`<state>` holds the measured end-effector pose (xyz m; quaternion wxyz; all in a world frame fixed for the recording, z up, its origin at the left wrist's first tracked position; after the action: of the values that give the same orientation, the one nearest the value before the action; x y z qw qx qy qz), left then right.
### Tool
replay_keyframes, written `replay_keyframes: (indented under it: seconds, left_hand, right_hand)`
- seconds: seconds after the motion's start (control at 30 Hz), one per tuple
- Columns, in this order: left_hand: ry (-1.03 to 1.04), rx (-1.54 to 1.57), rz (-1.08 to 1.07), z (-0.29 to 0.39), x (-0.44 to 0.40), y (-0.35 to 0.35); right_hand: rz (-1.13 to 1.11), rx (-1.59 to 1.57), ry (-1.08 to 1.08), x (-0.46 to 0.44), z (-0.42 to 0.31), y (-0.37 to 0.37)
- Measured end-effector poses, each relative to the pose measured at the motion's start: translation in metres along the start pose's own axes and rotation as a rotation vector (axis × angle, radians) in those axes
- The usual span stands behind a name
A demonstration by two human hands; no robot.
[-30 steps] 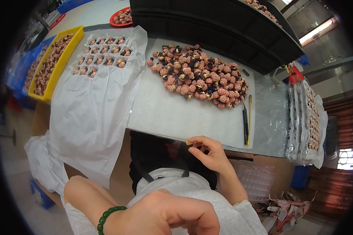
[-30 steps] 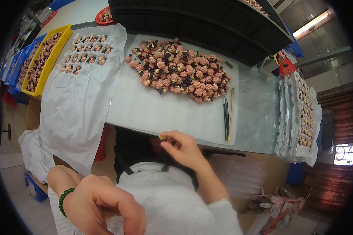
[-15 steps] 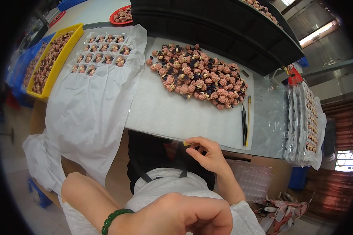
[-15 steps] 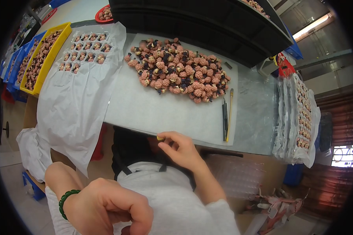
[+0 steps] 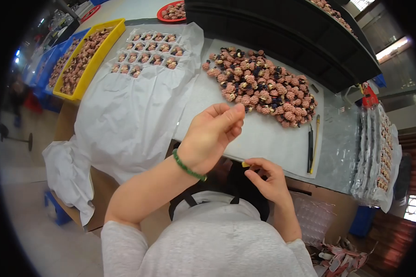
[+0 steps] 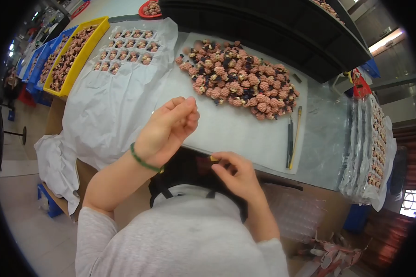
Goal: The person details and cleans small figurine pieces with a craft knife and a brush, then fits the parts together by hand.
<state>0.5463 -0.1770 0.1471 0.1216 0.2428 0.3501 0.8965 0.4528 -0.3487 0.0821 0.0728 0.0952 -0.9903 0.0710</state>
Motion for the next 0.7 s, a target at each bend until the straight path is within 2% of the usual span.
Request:
replay_keyframes:
  seconds: [0.17,0.4,0.57,0.7]
  left_hand:
    - [0.036,0.151,0.043,-0.025,-0.013,-0.034]
    - [0.062,0.167,0.066,-0.029,-0.010,-0.040]
    - [0.006,0.231,0.030,-0.030,-0.004,-0.040]
    - [0.033,0.123,0.018,-0.037,0.009,-0.045]
  right_hand:
    - [0.024,0.004,-0.028,0.001,-0.003,-0.002]
    - [0.011,-0.009,-0.015,0.000,-0.003,0.000]
    - [0.001,-0.021,-0.021,0.001,-0.003,0.002]
    - [0.006,-0.009,-0.025,0.002,-0.002,0.001]
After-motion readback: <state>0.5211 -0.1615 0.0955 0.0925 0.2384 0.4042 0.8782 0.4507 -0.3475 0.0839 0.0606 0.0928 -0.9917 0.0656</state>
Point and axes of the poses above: each hand's wrist, its own x-axis away from the middle knuckle, its own y-axis out of the palm, z = x × y, the point moved 2 cm from there along -x, towards the middle knuckle, and after that the axes turned 5 degrees about -x, right-handed, at the moved point
